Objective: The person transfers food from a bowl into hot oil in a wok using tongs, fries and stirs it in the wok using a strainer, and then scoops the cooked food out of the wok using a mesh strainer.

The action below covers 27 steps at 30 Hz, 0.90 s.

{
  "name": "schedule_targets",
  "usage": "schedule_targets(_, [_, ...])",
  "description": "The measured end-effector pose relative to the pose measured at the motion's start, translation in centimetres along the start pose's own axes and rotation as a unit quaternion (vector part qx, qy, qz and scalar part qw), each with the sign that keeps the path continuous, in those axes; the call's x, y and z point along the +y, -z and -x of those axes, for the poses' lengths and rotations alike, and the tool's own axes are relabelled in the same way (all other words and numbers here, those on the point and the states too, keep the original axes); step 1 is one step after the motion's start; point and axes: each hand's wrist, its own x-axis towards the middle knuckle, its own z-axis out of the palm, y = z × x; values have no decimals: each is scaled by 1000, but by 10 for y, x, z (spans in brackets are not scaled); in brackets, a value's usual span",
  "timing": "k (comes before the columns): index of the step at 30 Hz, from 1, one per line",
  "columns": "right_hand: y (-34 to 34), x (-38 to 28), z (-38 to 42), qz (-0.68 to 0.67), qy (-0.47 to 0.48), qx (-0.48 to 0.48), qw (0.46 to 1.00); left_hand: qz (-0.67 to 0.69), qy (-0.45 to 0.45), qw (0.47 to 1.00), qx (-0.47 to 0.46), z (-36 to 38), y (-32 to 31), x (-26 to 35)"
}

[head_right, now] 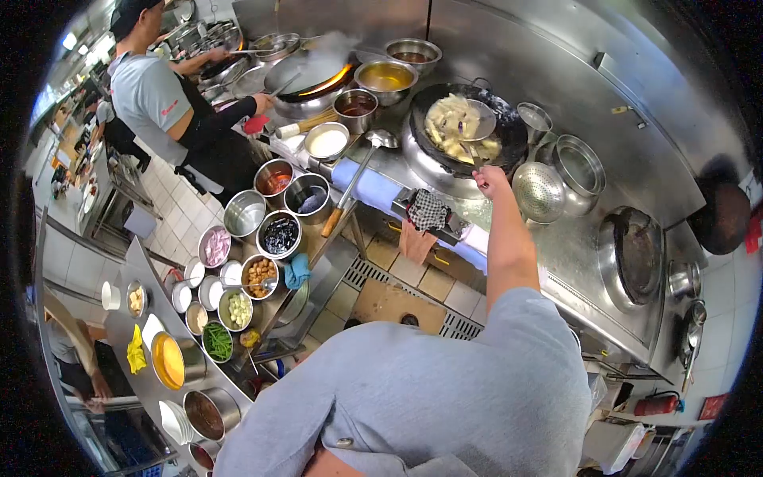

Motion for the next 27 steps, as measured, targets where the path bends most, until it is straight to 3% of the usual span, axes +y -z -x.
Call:
schedule_targets(5, [-24,22,25,-106,-11,-4,994,-76,-133,979,136,3,-16,-15])
schedule_targets(9, [-19,28,55,-87,27,-7,996,-54,-92,993,48,-16,-5,-2])
schedule_targets(15, [-30,27,82,66,138,30,988,46,-28,995,-85,-66,-2,42])
schedule_targets(18, [-32,41,85,148,216,109,959,139,92,947,-276,-92,14,75])
schedule_targets(19, [-31,44,88,135,223,122,958,126,90,943,-296,-100,13,84])
schedule_targets(24, [-13,43,113,97,238,153,954,46,36,937,-345,-130,-6,122])
schedule_targets(25, [-4,42,116,121,237,146,953,-56,-79,926,-365,-133,-12,126])
schedule_targets(27, [6,47,125,210,253,188,925,-167,-165,896,-377,-133,-17,129])
